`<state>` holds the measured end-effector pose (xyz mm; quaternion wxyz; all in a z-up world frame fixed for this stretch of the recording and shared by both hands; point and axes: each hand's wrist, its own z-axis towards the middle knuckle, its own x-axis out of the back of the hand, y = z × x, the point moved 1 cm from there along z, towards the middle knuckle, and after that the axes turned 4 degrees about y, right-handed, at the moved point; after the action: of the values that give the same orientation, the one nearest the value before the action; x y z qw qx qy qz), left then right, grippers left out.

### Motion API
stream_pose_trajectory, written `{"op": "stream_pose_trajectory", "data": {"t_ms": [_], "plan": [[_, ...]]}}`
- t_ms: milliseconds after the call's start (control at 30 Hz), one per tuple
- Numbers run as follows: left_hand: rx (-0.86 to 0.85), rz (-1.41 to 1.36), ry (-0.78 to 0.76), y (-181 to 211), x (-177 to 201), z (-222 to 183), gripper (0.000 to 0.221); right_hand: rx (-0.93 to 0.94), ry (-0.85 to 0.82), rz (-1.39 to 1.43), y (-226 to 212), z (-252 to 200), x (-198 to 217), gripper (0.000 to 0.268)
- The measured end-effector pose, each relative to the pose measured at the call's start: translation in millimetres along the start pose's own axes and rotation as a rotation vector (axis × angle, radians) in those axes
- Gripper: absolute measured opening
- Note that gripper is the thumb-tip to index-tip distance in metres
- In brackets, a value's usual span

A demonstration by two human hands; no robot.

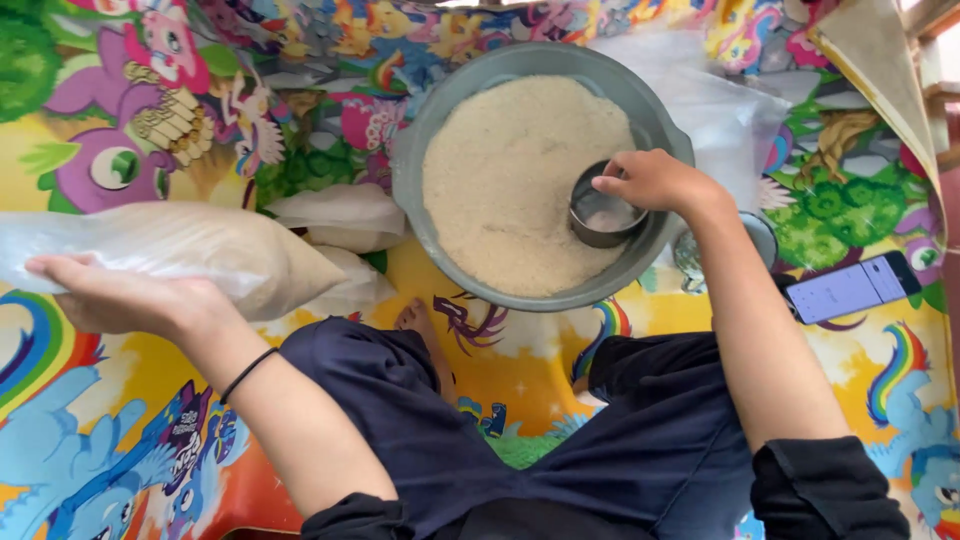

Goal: Scooping rice from a large basin into small plastic bags and sealing them manually.

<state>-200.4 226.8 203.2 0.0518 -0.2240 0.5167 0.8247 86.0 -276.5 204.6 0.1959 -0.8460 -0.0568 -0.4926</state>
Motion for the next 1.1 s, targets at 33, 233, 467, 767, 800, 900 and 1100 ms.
{"op": "stream_pose_trajectory", "data": {"t_ms": [33,233,467,767,800,900,1100], "plan": [[0.027,0.006,-0.020,-4,7,8,0.048,0.018,-0.017,0.012,2,6,0,0.045],[0.277,0.146,-0.002,-40,68,52,0.043,0.050,0.003,0.014,46,36,-11,0.047],[0.453,0.319,-0.120,-55,113,52,0.027,-0.102,-0.093,0.028,80,53,-6,0.063],[0.505,1.111,-0.125,-164,193,51,0.052,-0.111,-0.103,0.139,110,61,-13,0.061],[0.506,1.110,-0.119,-161,197,36,0.052,-0.107,-0.104,0.136,115,54,-13,0.061],[0.410,1.208,-0.229,-149,206,10,0.052,-0.137,-0.031,0.205,119,43,-8,0.045],[0.397,1.271,-0.221,-204,234,-23,0.052,-0.237,-0.071,0.264,117,22,-4,0.041]]}}
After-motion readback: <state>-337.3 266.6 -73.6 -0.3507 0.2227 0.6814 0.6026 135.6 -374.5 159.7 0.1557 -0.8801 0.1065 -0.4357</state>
